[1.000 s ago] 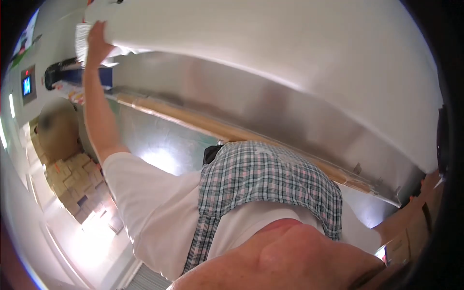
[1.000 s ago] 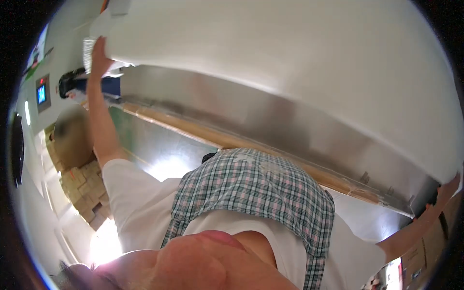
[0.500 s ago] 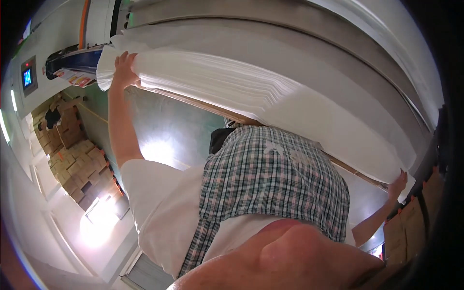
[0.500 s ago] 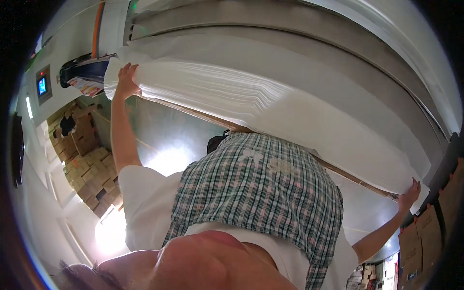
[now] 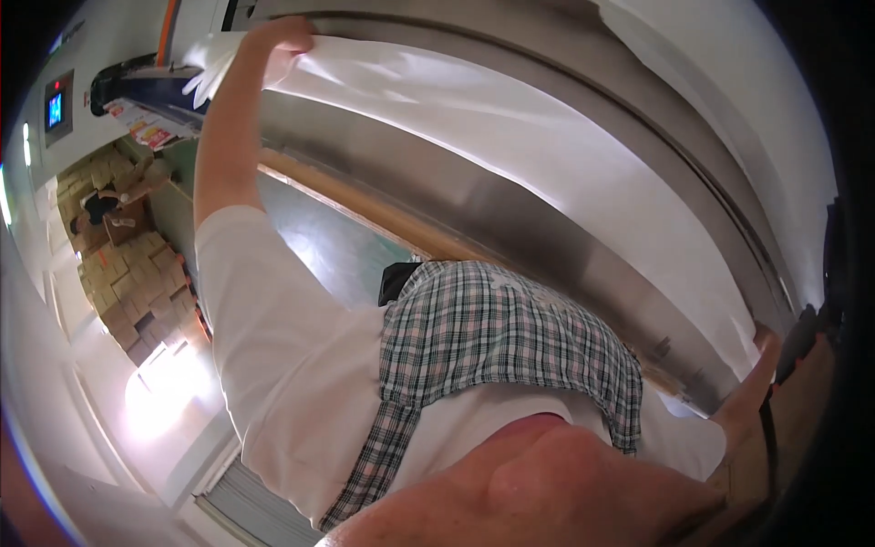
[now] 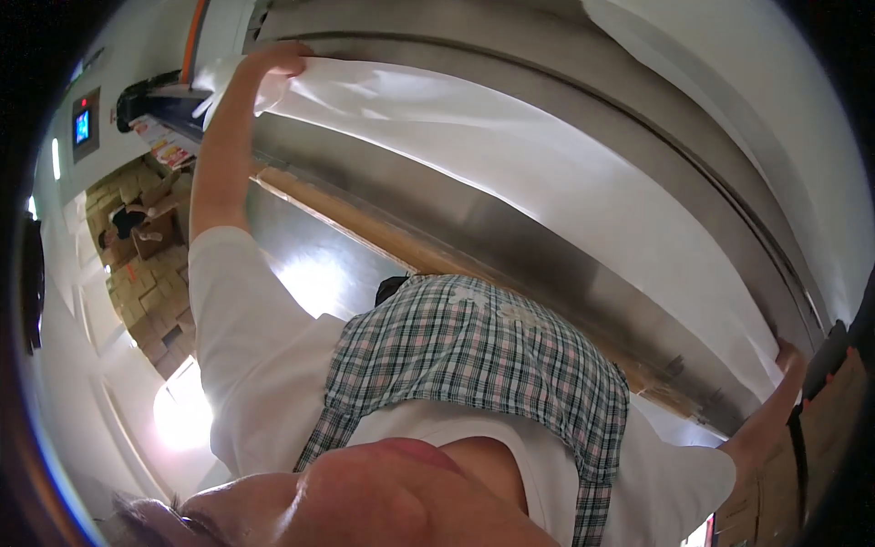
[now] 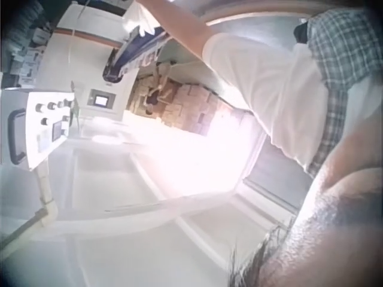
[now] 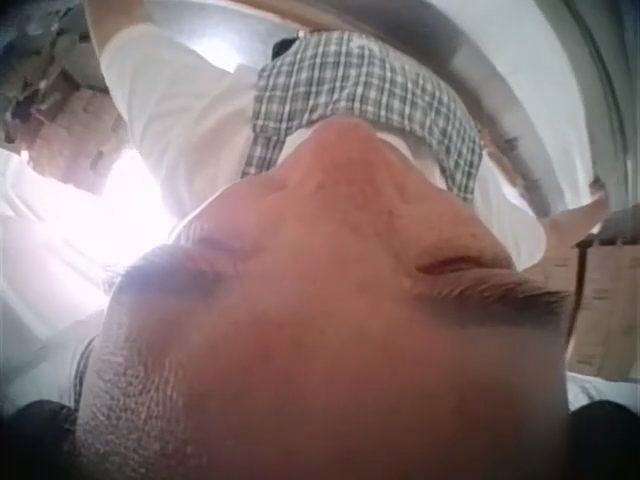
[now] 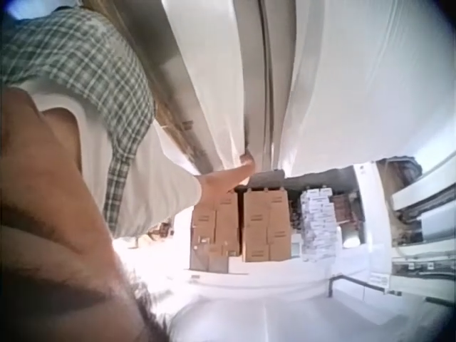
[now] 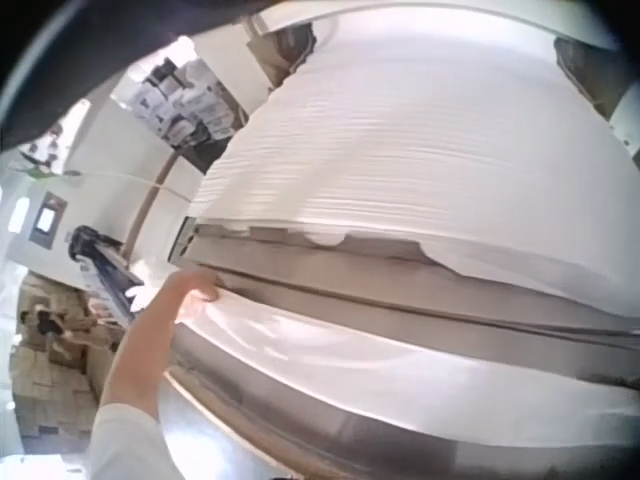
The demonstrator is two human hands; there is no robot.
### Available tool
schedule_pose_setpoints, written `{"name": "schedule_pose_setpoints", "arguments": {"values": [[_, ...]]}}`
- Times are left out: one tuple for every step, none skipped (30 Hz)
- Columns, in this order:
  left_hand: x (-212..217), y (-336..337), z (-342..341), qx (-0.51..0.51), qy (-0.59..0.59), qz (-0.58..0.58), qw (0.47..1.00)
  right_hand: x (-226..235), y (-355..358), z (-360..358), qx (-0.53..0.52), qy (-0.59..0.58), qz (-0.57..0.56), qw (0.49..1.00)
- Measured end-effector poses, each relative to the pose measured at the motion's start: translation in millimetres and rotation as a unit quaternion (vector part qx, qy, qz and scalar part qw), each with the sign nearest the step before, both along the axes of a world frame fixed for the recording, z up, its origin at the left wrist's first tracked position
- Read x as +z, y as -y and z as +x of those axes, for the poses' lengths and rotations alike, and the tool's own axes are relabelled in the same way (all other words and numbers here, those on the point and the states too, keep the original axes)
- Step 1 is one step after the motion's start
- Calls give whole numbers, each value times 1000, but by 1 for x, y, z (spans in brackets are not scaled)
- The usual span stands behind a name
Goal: Stacking and aligning large sheets of paper or tissue from a processing machine in a paper mill.
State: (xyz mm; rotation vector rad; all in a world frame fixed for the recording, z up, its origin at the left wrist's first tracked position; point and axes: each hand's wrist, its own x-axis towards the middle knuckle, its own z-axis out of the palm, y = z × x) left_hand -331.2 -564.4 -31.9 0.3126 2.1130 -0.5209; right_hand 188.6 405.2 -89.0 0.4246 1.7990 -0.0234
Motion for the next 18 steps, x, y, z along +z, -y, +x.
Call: {"name": "schedule_pose_setpoints", "arguments": {"values": [[1,2,7,-29,4,-13,999,-8,0,9,9,-10,0,1000],[-12,-13,6,-72,14,-6,997,-1,-20,18,3,-12,20,1000],[-8,-28,14,-68,11,-4,998,5,-31,33,-76,-52,56,994],[5,-47,28,-46,-60,77,994,12,-39,49,-157,-92,91,979],[19,-55,42,-23,-134,157,978,20,-47,59,-153,-98,92,979],[31,-50,56,-17,-142,158,977,26,-55,61,-116,-182,130,968],[42,-45,69,-62,-271,258,925,32,-56,61,-81,-263,167,947],[63,-31,88,-106,-399,329,849,18,-30,36,-75,-276,148,947],[76,-8,112,-38,-475,386,790,16,-2,0,-67,-363,98,924],[75,-2,130,68,-503,384,772,31,11,-9,-68,-438,68,894],[72,5,149,174,-525,377,743,47,23,-20,-67,-511,39,856],[63,24,171,304,-474,485,669,62,69,-45,-62,-583,-4,810],[42,41,188,421,-400,584,567,76,120,-74,-84,-593,-36,800],[4,58,200,521,-312,641,470,92,178,-106,-102,-601,-65,790],[-17,68,206,603,-218,678,360,103,235,-133,-117,-611,-139,771],[-26,57,204,646,-164,687,290,111,287,-156,-129,-615,-213,748],[-25,48,210,679,-134,688,217,102,335,-188,-87,-601,-255,753],[-27,60,214,635,-64,756,150,113,389,-211,-23,-597,-297,745]]}}
